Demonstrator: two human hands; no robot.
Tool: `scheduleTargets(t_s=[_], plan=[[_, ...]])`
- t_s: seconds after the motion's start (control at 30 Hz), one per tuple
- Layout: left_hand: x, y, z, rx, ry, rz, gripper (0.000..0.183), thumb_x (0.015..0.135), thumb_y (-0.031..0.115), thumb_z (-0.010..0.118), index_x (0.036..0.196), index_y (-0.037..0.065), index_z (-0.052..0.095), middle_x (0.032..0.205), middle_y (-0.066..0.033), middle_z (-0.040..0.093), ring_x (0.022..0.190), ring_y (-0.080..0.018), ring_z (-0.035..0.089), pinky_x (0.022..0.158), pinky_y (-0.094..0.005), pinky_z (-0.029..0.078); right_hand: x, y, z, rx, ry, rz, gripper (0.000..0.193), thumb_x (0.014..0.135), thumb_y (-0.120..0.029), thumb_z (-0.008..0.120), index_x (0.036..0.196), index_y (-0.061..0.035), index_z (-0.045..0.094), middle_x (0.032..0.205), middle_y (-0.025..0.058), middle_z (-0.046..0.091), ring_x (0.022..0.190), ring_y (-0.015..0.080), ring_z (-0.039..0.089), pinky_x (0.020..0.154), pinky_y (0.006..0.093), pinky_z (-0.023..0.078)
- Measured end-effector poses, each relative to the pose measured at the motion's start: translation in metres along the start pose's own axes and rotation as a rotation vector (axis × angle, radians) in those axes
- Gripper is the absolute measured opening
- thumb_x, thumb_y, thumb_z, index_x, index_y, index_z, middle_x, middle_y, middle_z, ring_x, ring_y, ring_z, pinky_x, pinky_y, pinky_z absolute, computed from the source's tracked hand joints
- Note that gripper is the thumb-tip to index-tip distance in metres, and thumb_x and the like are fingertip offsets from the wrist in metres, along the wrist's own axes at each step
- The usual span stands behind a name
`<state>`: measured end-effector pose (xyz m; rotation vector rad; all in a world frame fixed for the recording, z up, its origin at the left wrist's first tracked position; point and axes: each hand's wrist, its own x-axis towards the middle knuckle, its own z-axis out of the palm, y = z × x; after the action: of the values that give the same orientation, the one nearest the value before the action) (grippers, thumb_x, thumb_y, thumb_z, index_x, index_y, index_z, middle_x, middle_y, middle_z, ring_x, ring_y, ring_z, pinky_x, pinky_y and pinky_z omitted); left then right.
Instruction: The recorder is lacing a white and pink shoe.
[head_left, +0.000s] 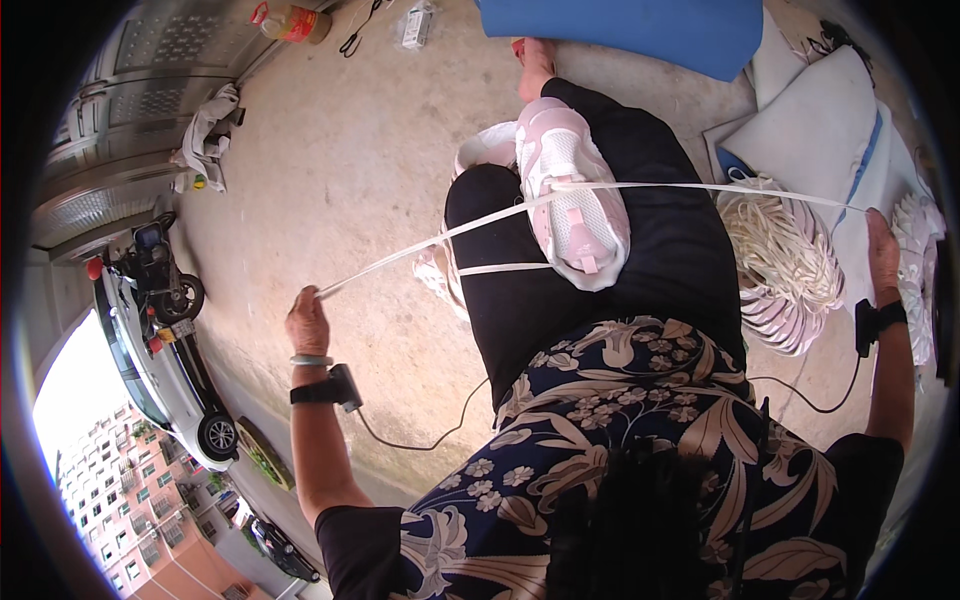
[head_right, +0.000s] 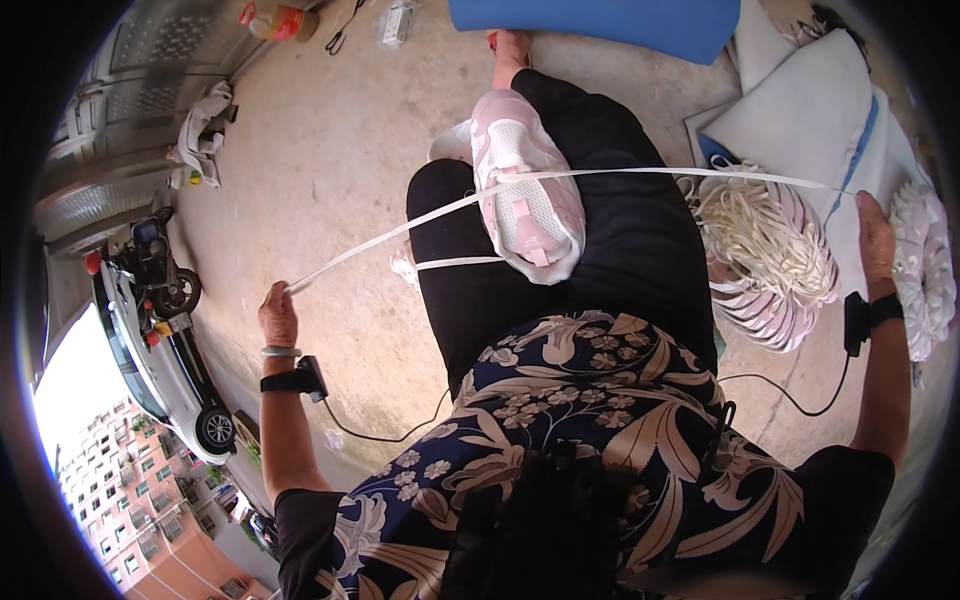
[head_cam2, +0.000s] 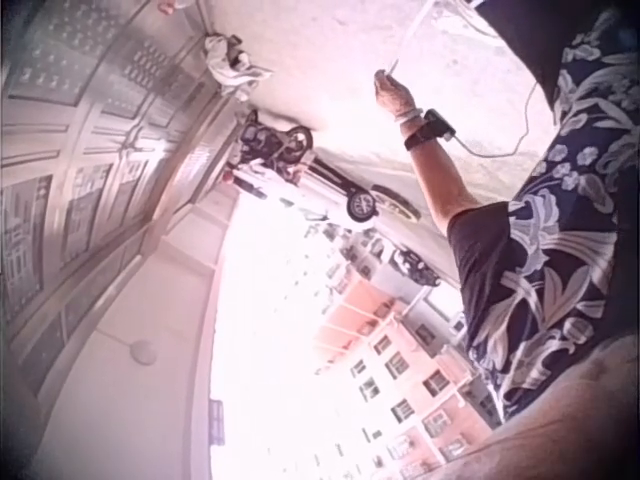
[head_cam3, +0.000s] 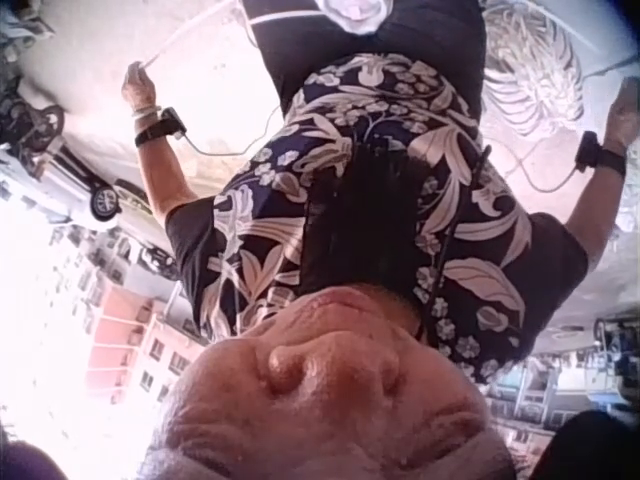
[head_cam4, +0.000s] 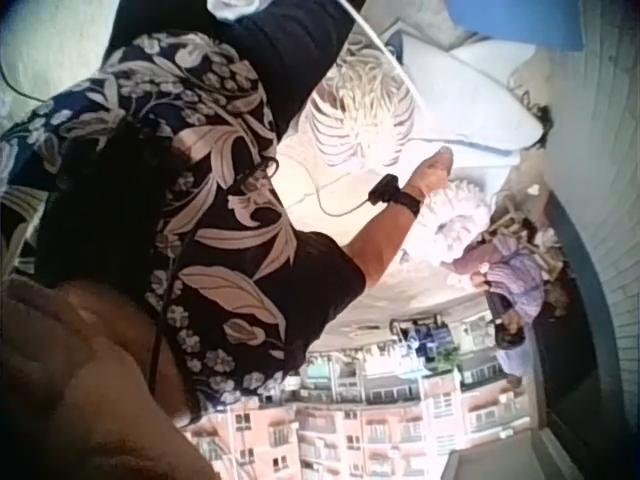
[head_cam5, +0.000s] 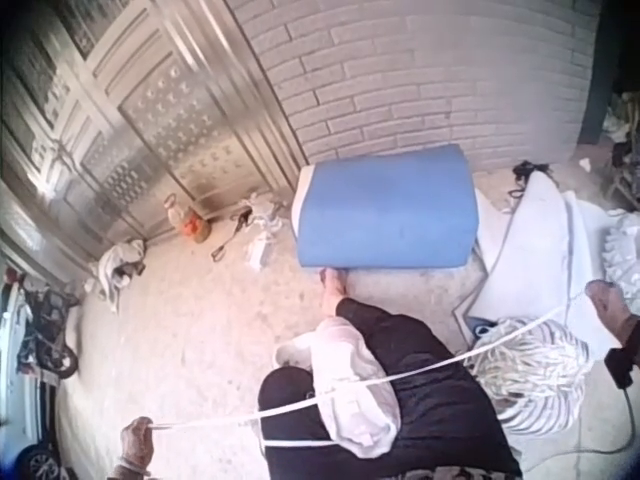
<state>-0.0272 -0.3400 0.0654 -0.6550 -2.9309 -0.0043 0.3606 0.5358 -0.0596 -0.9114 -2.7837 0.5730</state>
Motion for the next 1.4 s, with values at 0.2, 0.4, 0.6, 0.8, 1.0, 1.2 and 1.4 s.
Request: scheduleTargets(t_s=[0.2, 0.4, 0.6, 0.8, 1.0, 1.2, 1.4], plan=[[-0.014, -0.082, -0.041, 0.203, -0.037, -0.214, 0.014, 0.084, 0.015, 0.051, 0.096, 0.012, 0.058, 0.082, -0.0163, 0.063, 0.076, -0.0352, 0.060, 0.063, -0.0412, 0.047, 0.025, 0.060, -0.068, -0.229, 0.036, -0.084, 0.037, 0.093, -0.024, 0.041, 0.120, 0.0003, 0.048, 0.119, 0.0108, 0.053, 0.110, 0.0217, 0.051, 0.096, 0.0274, 0.036], [0.012, -0.097, -0.032, -0.234, -0.034, -0.553, 0.022, 0.088, 0.024, 0.048, 0.082, 0.006, 0.058, 0.055, -0.0111, 0.057, 0.046, -0.0200, 0.056, 0.042, -0.0333, 0.043, 0.043, 0.055, -0.061, -0.286, 0.291, -0.186, 0.031, 0.092, -0.027, 0.045, 0.108, -0.0031, 0.055, 0.094, 0.0041, 0.061, 0.084, 0.0166, 0.059, 0.069, 0.0279, 0.047], [0.032, 0.106, 0.007, -0.701, -0.812, -0.664, 0.046, 0.090, 0.039, 0.042, 0.066, 0.002, 0.058, 0.048, -0.0082, 0.054, 0.036, -0.0153, 0.052, 0.033, -0.0247, 0.040, -0.010, -0.198, 0.057, 0.775, -0.389, 0.425, 0.006, 0.082, -0.012, 0.055, 0.077, -0.0098, 0.054, 0.055, -0.0058, 0.041, 0.043, 0.0028, 0.035, 0.035, 0.0203, 0.025], [0.054, 0.242, 0.010, -1.184, -1.108, -0.462, 0.035, 0.092, 0.033, 0.045, 0.076, 0.004, 0.057, 0.056, -0.0070, 0.056, 0.040, -0.0125, 0.053, 0.035, -0.0206, 0.038, -0.029, -0.373, 0.069, 1.273, -1.023, 0.415, 0.010, 0.085, -0.016, 0.053, 0.084, -0.0061, 0.054, 0.062, 0.0005, 0.050, 0.043, 0.0044, 0.037, 0.039, 0.0185, 0.026], [0.075, 0.282, 0.030, -1.285, -0.929, -0.419, 0.028, 0.091, 0.028, 0.046, 0.080, 0.003, 0.055, 0.059, -0.0033, 0.056, 0.040, -0.0082, 0.052, 0.034, -0.0182, 0.037, -0.017, -0.422, 0.108, 1.033, -1.051, 0.164, 0.014, 0.088, -0.017, 0.050, 0.087, -0.0034, 0.054, 0.068, 0.0035, 0.058, 0.052, 0.0062, 0.051, 0.044, 0.0187, 0.039], [0.091, 0.296, 0.044, -1.199, -0.744, -0.422, 0.028, 0.091, 0.025, 0.046, 0.073, 0.004, 0.054, 0.056, -0.0019, 0.055, 0.036, -0.0076, 0.046, 0.031, -0.0196, 0.033, 0.008, -0.435, 0.139, 1.110, -0.796, 0.115, 0.016, 0.087, -0.022, 0.055, 0.086, -0.0057, 0.057, 0.070, -0.0011, 0.056, 0.058, 0.0048, 0.051, 0.047, 0.0171, 0.039], [0.079, 0.289, 0.047, -1.475, -0.522, -0.471, 0.022, 0.091, 0.020, 0.047, 0.080, 0.005, 0.057, 0.058, -0.0017, 0.055, 0.040, -0.0074, 0.047, 0.035, -0.0190, 0.036, -0.005, -0.430, 0.143, 1.199, -0.549, 0.141, 0.011, 0.084, -0.017, 0.059, 0.084, -0.0055, 0.059, 0.068, -0.0032, 0.052, 0.054, 0.0041, 0.043, 0.046, 0.0180, 0.038]])
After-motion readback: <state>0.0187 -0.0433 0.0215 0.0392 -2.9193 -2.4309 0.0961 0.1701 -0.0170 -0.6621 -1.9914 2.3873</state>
